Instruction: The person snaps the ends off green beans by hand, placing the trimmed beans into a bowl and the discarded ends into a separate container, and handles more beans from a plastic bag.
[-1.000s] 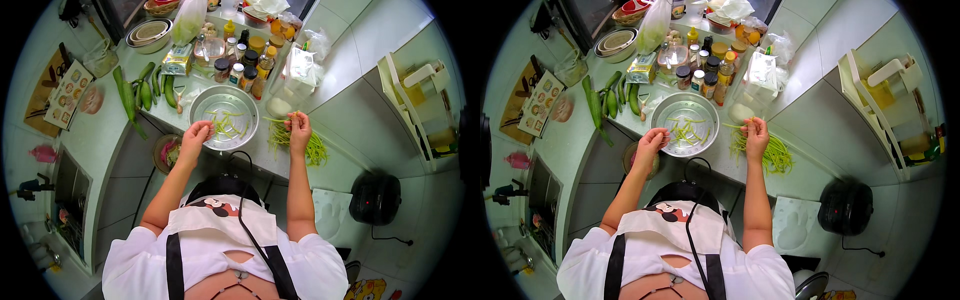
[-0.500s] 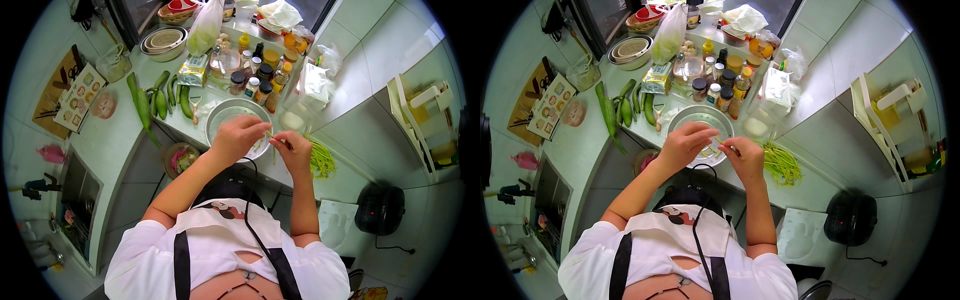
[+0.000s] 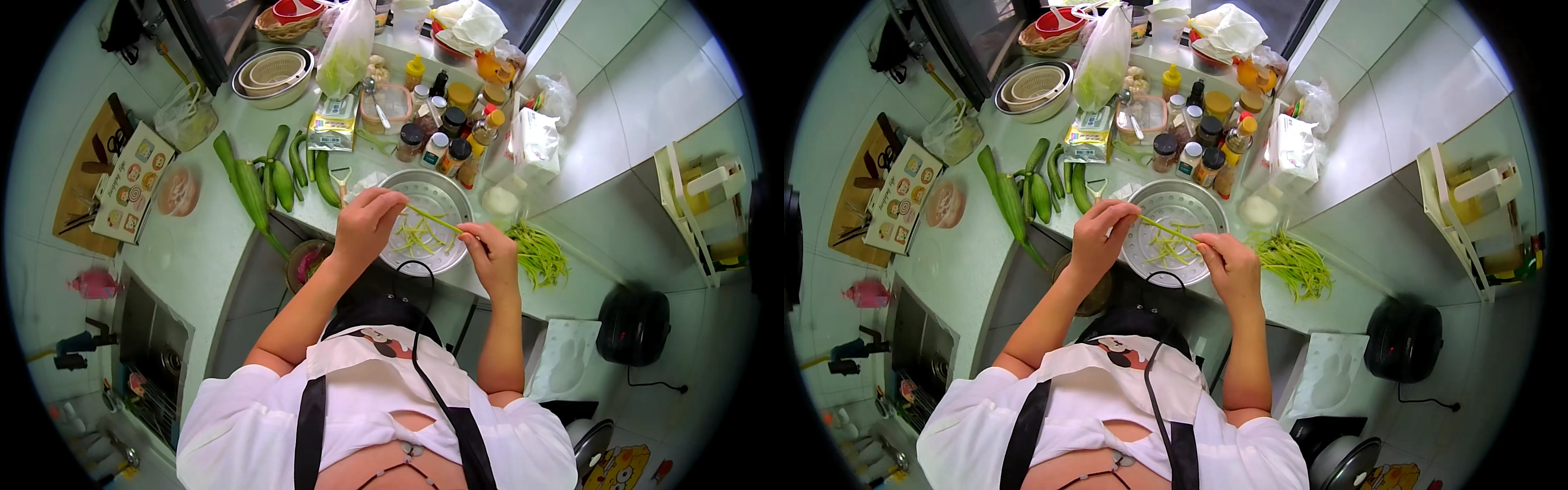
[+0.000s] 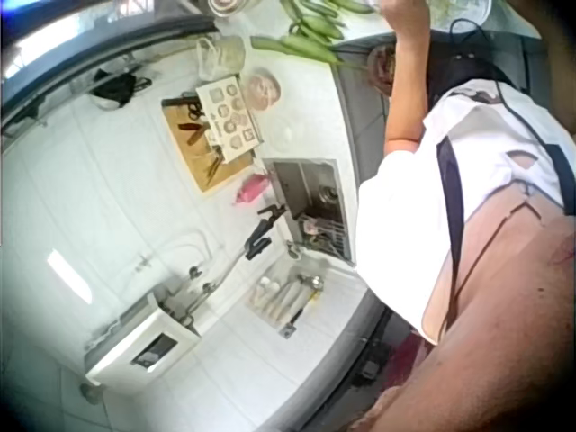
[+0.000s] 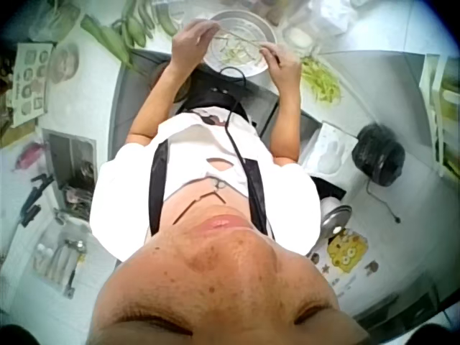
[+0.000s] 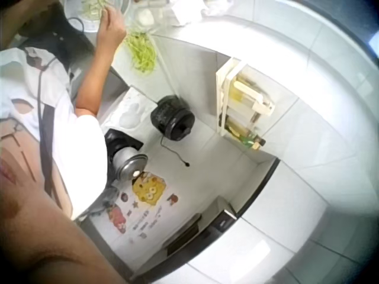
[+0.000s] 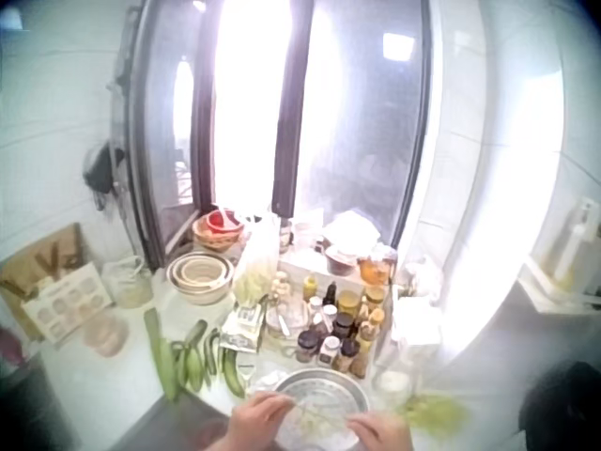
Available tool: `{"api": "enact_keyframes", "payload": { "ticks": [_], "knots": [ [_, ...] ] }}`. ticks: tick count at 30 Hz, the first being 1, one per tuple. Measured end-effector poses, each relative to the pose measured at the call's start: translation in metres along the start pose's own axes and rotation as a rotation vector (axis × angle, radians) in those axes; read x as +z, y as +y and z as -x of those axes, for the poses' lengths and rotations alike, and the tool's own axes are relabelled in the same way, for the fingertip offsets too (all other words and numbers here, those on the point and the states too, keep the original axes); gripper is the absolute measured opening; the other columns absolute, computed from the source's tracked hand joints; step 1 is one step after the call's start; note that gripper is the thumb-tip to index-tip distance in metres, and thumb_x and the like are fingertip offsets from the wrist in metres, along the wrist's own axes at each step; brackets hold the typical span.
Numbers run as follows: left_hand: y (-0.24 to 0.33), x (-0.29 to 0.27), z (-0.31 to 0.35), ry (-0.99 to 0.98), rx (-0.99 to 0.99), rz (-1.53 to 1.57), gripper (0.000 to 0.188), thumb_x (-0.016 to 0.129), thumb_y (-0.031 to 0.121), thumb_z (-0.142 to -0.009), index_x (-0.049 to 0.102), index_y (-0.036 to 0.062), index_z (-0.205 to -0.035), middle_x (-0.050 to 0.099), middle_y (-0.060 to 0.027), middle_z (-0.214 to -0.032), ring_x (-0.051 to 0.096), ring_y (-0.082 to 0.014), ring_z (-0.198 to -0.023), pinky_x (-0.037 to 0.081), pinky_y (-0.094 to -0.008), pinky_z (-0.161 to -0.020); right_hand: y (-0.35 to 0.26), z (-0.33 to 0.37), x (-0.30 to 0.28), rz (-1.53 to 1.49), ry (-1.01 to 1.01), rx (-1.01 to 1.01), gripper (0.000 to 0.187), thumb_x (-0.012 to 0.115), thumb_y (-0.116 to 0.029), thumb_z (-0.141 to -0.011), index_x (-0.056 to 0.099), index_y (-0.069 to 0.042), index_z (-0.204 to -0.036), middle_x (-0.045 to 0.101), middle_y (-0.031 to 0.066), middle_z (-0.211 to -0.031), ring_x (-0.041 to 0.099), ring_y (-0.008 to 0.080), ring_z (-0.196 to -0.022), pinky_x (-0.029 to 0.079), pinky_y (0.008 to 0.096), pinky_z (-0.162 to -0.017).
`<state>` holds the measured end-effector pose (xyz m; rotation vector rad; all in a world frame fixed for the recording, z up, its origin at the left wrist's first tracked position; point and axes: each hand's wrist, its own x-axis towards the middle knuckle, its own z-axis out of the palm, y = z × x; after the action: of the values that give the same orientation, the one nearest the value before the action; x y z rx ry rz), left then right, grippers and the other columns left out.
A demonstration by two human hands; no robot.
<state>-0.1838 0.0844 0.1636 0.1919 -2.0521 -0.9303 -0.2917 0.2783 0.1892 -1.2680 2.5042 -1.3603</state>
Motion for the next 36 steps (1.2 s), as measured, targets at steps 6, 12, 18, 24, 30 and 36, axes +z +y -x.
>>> {"api": "enact_keyframes", "payload": {
  "ticks": [6, 12, 18, 24, 30, 36],
  "knots": [
    [-0.004, 0.001, -0.004, -0.070, 0.007, 0.113, 0.012, 0.063, 0.000, -0.078, 0.064, 0.0038, -0.089, 0.063, -0.0092, -0.083, 0.062, -0.0248, -0.071, 0.050, -0.0313, -0.060, -0.015, 0.008, 0.004, -0.014, 0.069, 0.117, 0.010, 0.066, -0.012, -0.081, 0.067, -0.006, -0.088, 0.062, 0.0084, -0.074, 0.058, 0.0178, -0.058, 0.044, 0.0269, -0.054],
    [-0.006, 0.004, 0.000, -0.199, 0.050, 0.056, 0.014, 0.060, 0.001, -0.080, 0.063, 0.0035, -0.093, 0.064, -0.0115, -0.083, 0.063, -0.0274, -0.072, 0.050, -0.0314, -0.061, -0.022, 0.016, 0.006, -0.014, 0.115, 0.139, 0.009, 0.067, -0.012, -0.079, 0.067, -0.005, -0.086, 0.063, 0.0072, -0.074, 0.057, 0.0171, -0.057, 0.044, 0.0260, -0.052],
    [-0.008, 0.010, 0.012, -0.299, -0.403, 0.503, 0.021, 0.059, 0.005, -0.087, 0.061, -0.0019, -0.107, 0.065, -0.0093, -0.096, 0.064, -0.0163, -0.088, 0.052, -0.0283, -0.078, -0.032, 0.025, 0.019, -0.022, 0.095, 0.123, 0.009, 0.069, -0.008, -0.078, 0.067, -0.004, -0.085, 0.062, 0.0057, -0.072, 0.053, 0.0127, -0.055, 0.040, 0.0243, -0.050],
    [0.002, 0.014, 0.023, -0.309, -0.463, 0.828, 0.034, 0.056, 0.008, -0.090, 0.051, -0.0052, -0.121, 0.062, -0.0089, -0.104, 0.059, -0.0152, -0.101, 0.046, -0.0275, -0.089, -0.028, 0.025, 0.019, 0.080, 0.089, -0.027, 0.009, 0.069, -0.008, -0.077, 0.067, -0.005, -0.085, 0.063, 0.0079, -0.073, 0.057, 0.0173, -0.058, 0.042, 0.0271, -0.051],
    [0.005, 0.008, 0.021, -0.399, -0.451, 0.649, 0.031, 0.055, 0.009, -0.091, 0.053, -0.0048, -0.118, 0.062, -0.0079, -0.104, 0.058, -0.0131, -0.099, 0.046, -0.0271, -0.088, -0.026, 0.024, 0.020, 0.181, 0.075, -0.095, 0.010, 0.070, -0.011, -0.075, 0.067, -0.006, -0.083, 0.062, 0.0086, -0.073, 0.059, 0.0230, -0.061, 0.044, 0.0303, -0.053],
    [0.006, 0.011, 0.024, -0.337, -0.518, 0.625, 0.023, 0.054, 0.007, -0.091, 0.059, -0.0045, -0.110, 0.064, -0.0066, -0.096, 0.060, -0.0102, -0.086, 0.050, -0.0244, -0.077, -0.026, 0.021, 0.020, 0.223, 0.057, -0.103, 0.009, 0.069, -0.014, -0.076, 0.066, -0.007, -0.081, 0.062, 0.0072, -0.073, 0.060, 0.0252, -0.063, 0.046, 0.0338, -0.055]
  ]
}}
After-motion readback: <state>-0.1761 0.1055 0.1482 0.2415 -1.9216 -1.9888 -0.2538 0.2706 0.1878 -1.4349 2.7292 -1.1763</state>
